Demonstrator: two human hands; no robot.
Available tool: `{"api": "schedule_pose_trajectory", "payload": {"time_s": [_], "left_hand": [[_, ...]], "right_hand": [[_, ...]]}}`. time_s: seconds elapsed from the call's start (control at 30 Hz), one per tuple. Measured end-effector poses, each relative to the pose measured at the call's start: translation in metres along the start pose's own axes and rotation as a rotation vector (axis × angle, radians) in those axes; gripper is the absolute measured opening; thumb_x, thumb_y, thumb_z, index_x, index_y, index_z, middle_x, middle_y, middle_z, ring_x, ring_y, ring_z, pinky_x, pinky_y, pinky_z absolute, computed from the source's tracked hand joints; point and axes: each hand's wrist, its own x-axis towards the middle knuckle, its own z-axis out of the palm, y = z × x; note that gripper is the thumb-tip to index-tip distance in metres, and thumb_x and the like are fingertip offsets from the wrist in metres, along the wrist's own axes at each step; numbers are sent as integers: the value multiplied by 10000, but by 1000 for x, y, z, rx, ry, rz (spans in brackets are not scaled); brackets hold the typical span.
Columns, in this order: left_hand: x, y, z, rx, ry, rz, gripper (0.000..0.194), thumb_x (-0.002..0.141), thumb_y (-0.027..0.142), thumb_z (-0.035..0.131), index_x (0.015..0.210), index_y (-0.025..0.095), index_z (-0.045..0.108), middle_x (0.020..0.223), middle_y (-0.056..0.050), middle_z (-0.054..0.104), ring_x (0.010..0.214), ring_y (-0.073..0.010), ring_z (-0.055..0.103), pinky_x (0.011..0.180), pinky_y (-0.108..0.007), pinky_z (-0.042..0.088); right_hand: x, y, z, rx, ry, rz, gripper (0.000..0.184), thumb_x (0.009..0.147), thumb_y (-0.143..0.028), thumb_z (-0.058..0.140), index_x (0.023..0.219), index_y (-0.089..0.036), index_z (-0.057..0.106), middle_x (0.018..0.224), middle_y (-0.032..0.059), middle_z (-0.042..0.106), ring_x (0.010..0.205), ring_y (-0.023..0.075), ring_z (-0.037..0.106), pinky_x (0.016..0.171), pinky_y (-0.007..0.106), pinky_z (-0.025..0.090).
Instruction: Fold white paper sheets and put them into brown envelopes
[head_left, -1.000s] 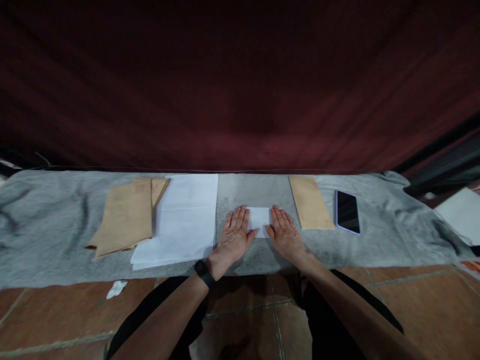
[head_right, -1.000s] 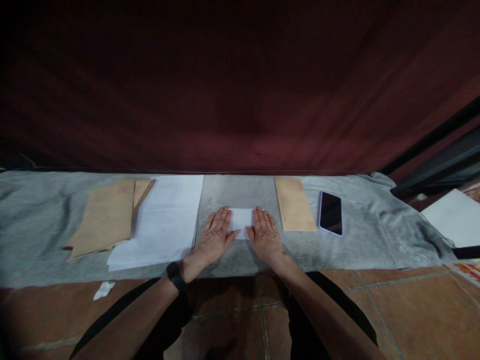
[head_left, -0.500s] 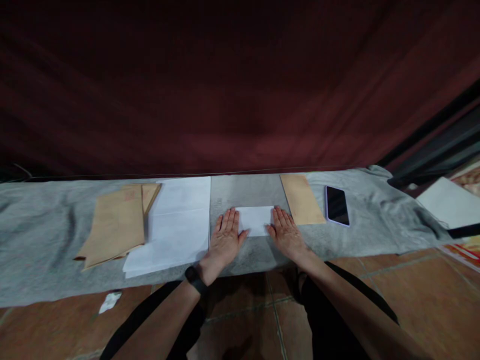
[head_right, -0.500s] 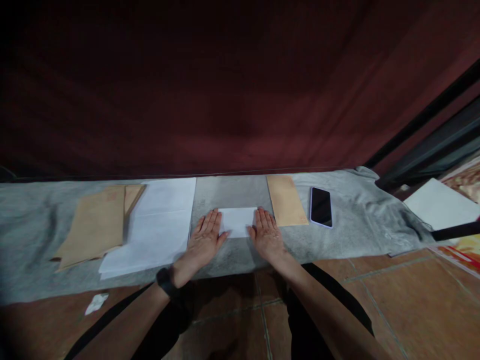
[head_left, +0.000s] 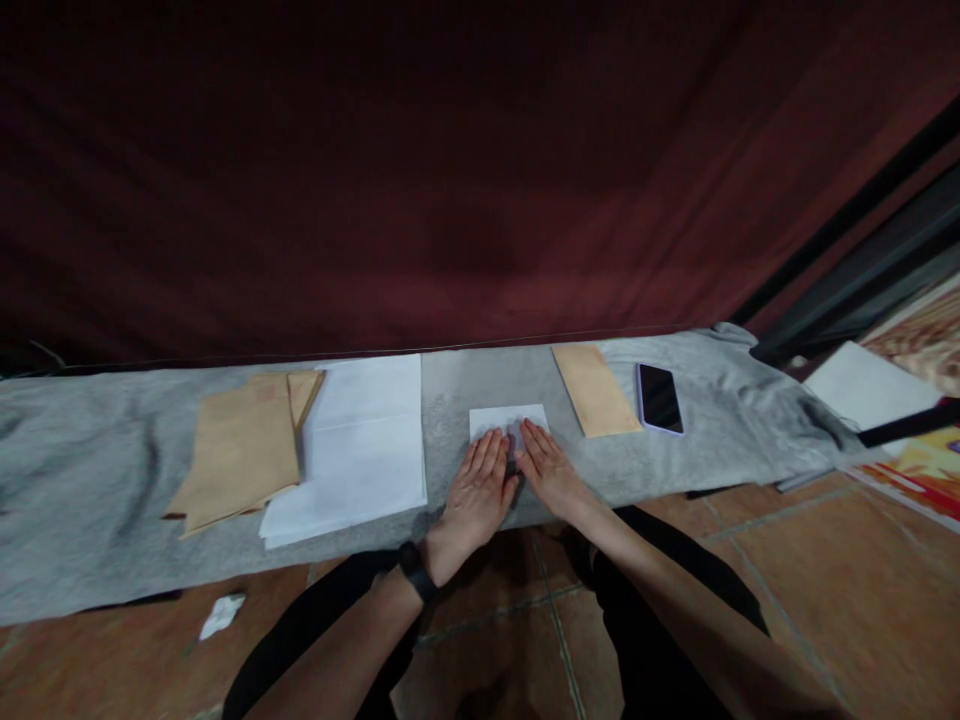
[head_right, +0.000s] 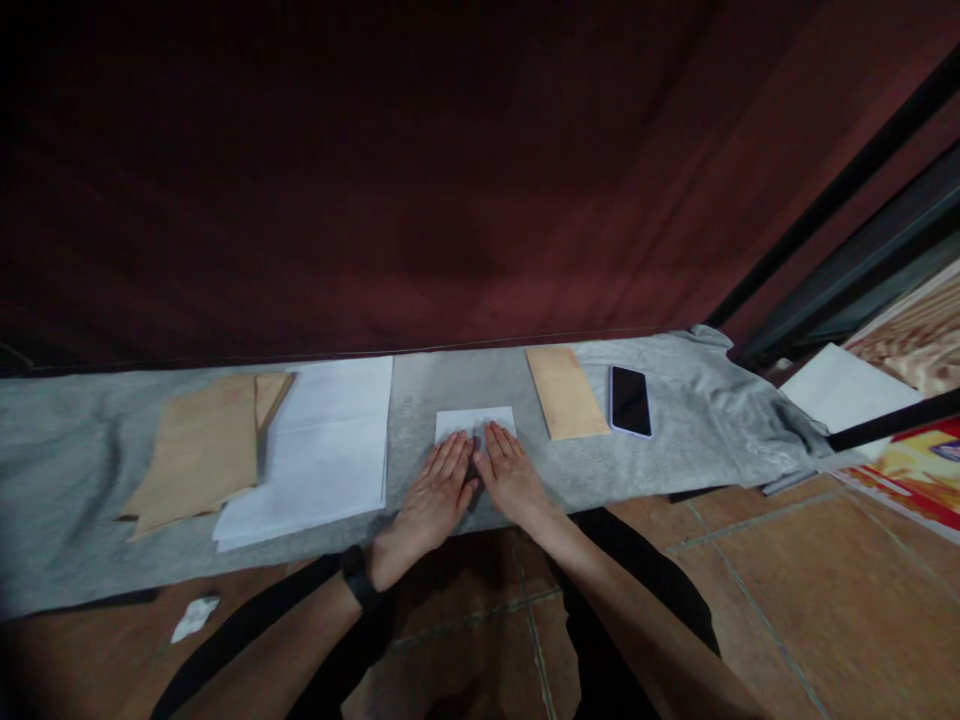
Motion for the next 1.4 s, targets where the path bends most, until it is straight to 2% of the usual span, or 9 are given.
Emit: {"api": "schedule_pose_trajectory", "payload": {"time_s": [0.13, 0.23, 0.4, 0.63, 0.83, 0.97, 1.13, 1.27, 1.4], "left_hand": [[-5, 12, 11, 4, -59, -27, 595, 986, 219, 332, 1553, 44, 286, 1618, -185, 337, 1522, -244, 267, 1235, -423, 308], [-7, 12, 15, 19, -69, -57, 596, 970, 170, 312, 1553, 49, 297, 1619, -185, 334, 1520, -244, 270, 1240, -410, 300], [-13, 4, 11, 55, -23, -76, 612, 968, 215, 352, 1536, -4, 291, 1602, -229, 341, 1526, -280, 249, 1229, -479, 309], [-24, -9, 4, 90, 43, -96, 632, 1014, 375, 371, 1515, -8, 334, 1582, -240, 371, 1513, -299, 284, 1214, -480, 334], [-29, -15, 1, 129, 25, -132, 660, 1009, 437, 373, 1507, 5, 363, 1576, -241, 380, 1499, -309, 317, 1196, -489, 364], [-31, -19, -2, 136, 16, -158, 643, 1014, 438, 349, 1482, 2, 408, 1554, -245, 414, 1482, -317, 353, 1203, -497, 350], [-16, -19, -8, 82, 51, -167, 601, 1015, 352, 330, 1519, 24, 353, 1577, -216, 394, 1504, -295, 311, 1223, -497, 319], [11, -10, -5, 14, 7, -56, 572, 1005, 274, 318, 1519, 26, 358, 1608, -189, 351, 1525, -270, 258, 1235, -467, 306], [28, -5, 7, -16, -30, -1, 576, 982, 202, 289, 1514, -10, 348, 1591, -220, 368, 1524, -260, 265, 1227, -466, 316]], "right_hand": [[-5, -33, 6, 8, -27, -117, 582, 1080, -392, 192, 1552, -94, 360, 1589, 142, 406, 1504, 218, 319, 1224, 459, 327], [-11, -40, 8, -52, -6, -89, 595, 1082, -398, 185, 1538, -66, 376, 1579, 156, 415, 1500, 231, 328, 1227, 461, 316], [-22, -28, 12, -169, 58, -34, 607, 1074, -442, 259, 1522, -59, 404, 1583, 174, 401, 1500, 250, 329, 1227, 451, 306], [-34, -4, 11, -247, 144, -15, 686, 1048, -501, 346, 1527, -10, 365, 1570, 233, 399, 1479, 312, 357, 1199, 487, 328], [-44, 19, 7, -261, 141, 34, 705, 1037, -527, 351, 1538, -31, 356, 1555, 238, 424, 1459, 329, 388, 1172, 504, 358], [-45, 24, 3, -253, 127, 71, 705, 1036, -534, 342, 1535, -38, 372, 1558, 236, 419, 1459, 335, 389, 1169, 513, 359], [-25, 16, -11, -197, 123, 145, 644, 1059, -472, 280, 1513, -36, 420, 1540, 228, 445, 1463, 329, 387, 1184, 531, 334], [0, 1, -17, -88, 52, 77, 611, 1076, -427, 200, 1497, -69, 458, 1544, 170, 462, 1469, 272, 387, 1205, 487, 330], [15, -11, -9, -25, -28, -8, 602, 1079, -432, 192, 1503, -95, 454, 1549, 140, 465, 1477, 236, 375, 1216, 462, 322]]}}
